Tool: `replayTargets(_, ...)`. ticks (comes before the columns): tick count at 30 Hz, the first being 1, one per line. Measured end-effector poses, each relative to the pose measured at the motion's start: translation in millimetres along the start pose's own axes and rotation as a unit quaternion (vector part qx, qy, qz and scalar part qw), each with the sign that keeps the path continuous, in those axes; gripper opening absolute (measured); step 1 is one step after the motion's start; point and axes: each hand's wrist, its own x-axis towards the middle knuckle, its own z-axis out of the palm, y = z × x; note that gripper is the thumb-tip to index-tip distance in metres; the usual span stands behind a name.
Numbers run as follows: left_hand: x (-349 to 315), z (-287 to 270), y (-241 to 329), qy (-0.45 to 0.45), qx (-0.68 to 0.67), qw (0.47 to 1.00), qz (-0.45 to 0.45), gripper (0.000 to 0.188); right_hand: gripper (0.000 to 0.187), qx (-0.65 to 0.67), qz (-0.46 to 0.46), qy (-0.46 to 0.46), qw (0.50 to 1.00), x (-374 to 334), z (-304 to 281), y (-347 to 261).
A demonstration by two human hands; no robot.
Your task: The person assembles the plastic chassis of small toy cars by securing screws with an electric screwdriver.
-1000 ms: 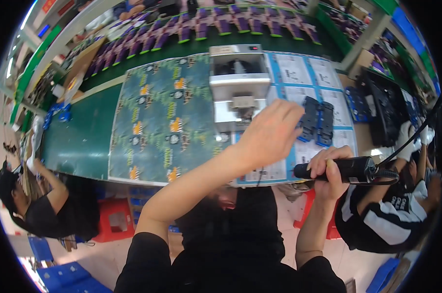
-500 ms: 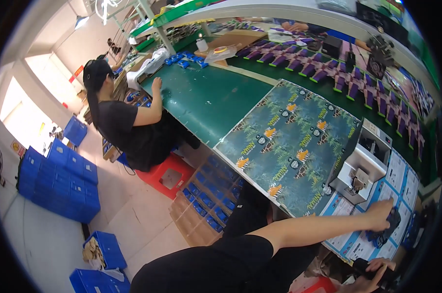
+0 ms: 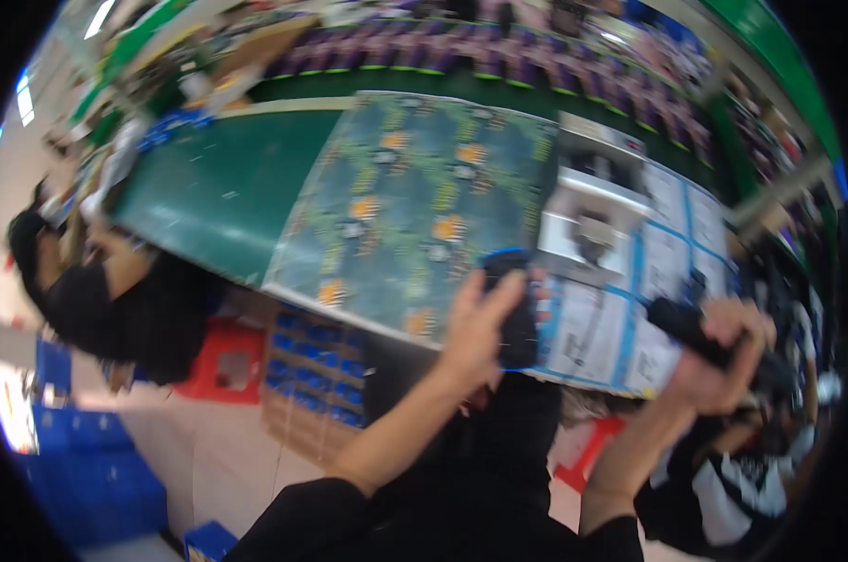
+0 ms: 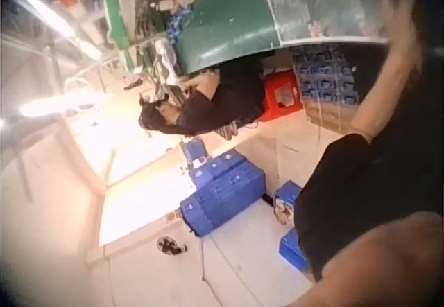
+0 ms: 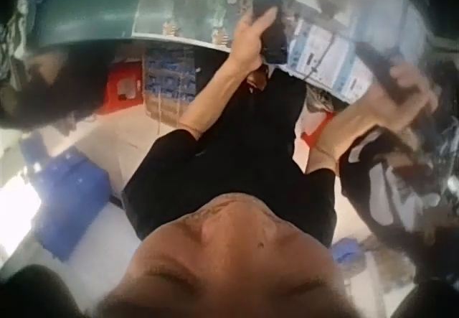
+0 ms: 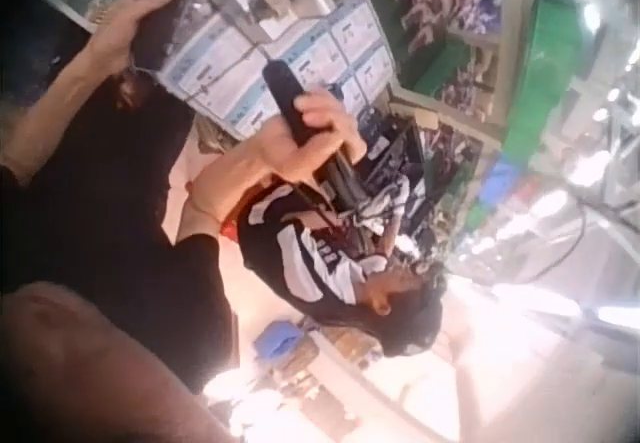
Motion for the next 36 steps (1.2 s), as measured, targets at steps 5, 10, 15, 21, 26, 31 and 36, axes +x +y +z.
replayTargets(5,7,-26,-20,-0.016,0.043,0.998,-0.051,0.024,0.011,-0.011,0.008,-0.056,0.998,23,44,23)
replayTargets(10,11,-22,-33,-0.053,0.118,0.991,-0.012,0.025,0.014,-0.067,0.042,-0.066,0.995,20,50,39)
replayTargets(15,10,-21,-31,-0.068,0.156,0.985,-0.013,0.023,0.020,-0.120,0.078,-0.077,0.987,21,71,45)
replayTargets(21,14,-26,-32,-0.052,0.124,0.991,-0.014,0.024,0.022,-0.124,0.168,-0.089,0.974,36,78,47)
replayTargets(26,14,-29,-30,-0.078,0.161,0.984,-0.006,0.023,0.013,0.089,0.149,-0.128,0.977,11,71,12)
replayTargets(31,14,-28,-28,-0.091,0.184,0.979,-0.010,0.023,0.020,0.082,0.099,-0.161,0.979,-8,82,4)
replayTargets(36,11,-24,-27,-0.082,0.158,0.984,-0.013,0.021,0.023,0.075,0.143,-0.134,0.978,-21,83,10)
